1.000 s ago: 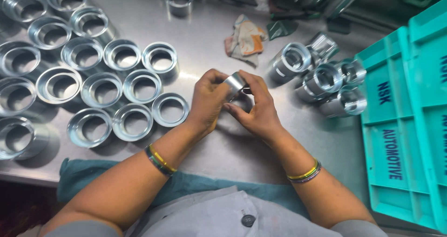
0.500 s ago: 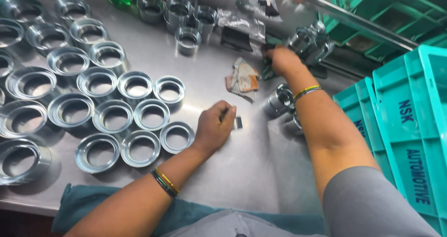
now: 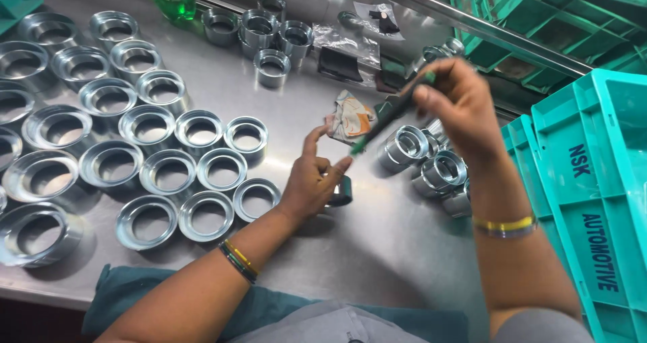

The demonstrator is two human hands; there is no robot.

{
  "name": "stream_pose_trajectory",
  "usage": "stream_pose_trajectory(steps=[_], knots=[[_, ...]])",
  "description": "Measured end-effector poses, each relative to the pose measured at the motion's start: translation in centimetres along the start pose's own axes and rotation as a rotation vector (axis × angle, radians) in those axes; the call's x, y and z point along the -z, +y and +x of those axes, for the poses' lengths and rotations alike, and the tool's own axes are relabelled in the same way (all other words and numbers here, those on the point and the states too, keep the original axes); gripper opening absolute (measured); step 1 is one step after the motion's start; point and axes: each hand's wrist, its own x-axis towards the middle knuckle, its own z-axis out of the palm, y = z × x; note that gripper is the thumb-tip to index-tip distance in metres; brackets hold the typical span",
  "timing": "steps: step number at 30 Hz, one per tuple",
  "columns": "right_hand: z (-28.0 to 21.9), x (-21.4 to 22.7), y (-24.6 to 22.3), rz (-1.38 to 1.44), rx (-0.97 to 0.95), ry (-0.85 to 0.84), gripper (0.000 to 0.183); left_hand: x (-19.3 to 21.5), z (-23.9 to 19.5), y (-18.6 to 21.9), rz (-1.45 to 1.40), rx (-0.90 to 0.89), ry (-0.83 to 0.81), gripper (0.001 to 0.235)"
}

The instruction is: Inspecting, marking, and sorting metal rings or bearings at an industrial workstation.

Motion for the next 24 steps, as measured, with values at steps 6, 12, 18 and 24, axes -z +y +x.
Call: stream_pose_trajectory(steps=[6,12,18,24], knots=[[-5.8,-5.0,-0.3,0.237,-0.093,0.051,0.028,-1.0,-1.1,-0.1,0.139,-0.007,-0.269,0.038],[-9.8,-8.4,3.0,0.147,-0.319,0.037,0.018,-1.0,-0.8,0.0,0.115,-0.105,-0.320,0.042],[-6.2,1.2,-0.8,0.560,0.168,0.363,0.026,-0.4,-1.0,-0.9,-0.525,0.050,-0.461,0.054],[-10.9,-3.2,-1.0,0.322,0.131,0.303,0.014,-0.5,-0.1,-1.8,-0.624,0.056,-0.009,0.047]])
